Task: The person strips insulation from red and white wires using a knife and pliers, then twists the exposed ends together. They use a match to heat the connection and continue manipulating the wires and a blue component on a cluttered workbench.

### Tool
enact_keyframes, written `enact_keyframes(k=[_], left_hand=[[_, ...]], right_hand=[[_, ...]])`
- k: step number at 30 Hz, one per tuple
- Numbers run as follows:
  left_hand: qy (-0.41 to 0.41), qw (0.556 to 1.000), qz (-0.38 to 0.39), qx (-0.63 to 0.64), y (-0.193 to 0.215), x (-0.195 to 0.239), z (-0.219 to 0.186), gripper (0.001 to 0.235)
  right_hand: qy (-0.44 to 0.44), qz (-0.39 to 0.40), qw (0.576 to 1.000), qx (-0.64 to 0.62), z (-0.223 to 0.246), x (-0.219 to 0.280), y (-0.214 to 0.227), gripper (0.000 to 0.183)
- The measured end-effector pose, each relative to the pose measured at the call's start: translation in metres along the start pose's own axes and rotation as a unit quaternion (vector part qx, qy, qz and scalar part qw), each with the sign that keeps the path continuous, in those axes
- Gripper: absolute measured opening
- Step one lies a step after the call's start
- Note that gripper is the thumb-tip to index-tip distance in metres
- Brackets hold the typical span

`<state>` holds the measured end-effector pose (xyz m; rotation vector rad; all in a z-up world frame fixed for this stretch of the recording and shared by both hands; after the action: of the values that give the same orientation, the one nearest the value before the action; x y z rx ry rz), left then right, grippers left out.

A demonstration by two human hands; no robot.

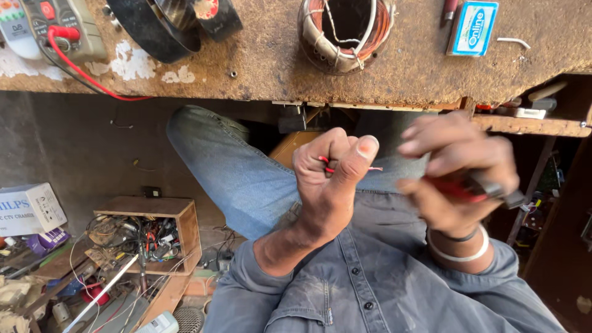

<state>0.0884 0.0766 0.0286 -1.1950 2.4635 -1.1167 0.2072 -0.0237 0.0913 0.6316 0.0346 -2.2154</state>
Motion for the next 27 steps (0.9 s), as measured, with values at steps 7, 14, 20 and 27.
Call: enact_keyframes(k=[7, 14, 20, 27], left_hand=[[0.007, 1.0, 0.013, 0.018, 0.0, 0.006, 0.003, 0.048], [-0.012, 0.999, 0.012, -0.041, 0.001, 0.007, -0.006, 0.031], [-0.078, 0.977, 0.024, -0.197, 0.001, 0.007, -0.03, 0.027], [-0.072, 0.996, 0.049, -0.03, 0.004, -0.001, -0.04, 0.025]], right_hand=[[0.038, 0.019, 0.999, 0.016, 0.015, 0.0, -0.028, 0.028], [0.032, 0.01, 0.997, 0.067, 0.012, -0.005, -0.024, 0.022], [-0.017, -0.016, 0.999, 0.022, -0.006, -0.003, -0.005, 0.024], [-0.031, -0.015, 0.999, 0.009, -0.023, 0.0, 0.006, 0.026]])
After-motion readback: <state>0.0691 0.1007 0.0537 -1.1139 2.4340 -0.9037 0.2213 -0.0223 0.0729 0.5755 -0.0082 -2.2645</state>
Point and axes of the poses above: each hand's wrist, its own x-axis away from the middle knuckle, its own y-axis out of the back of the hand, z = x × y, the point moved 10 cm from there along -x, towards the middle knuckle, and after that the axes turned 7 degrees about x, right-handed, at the moved point
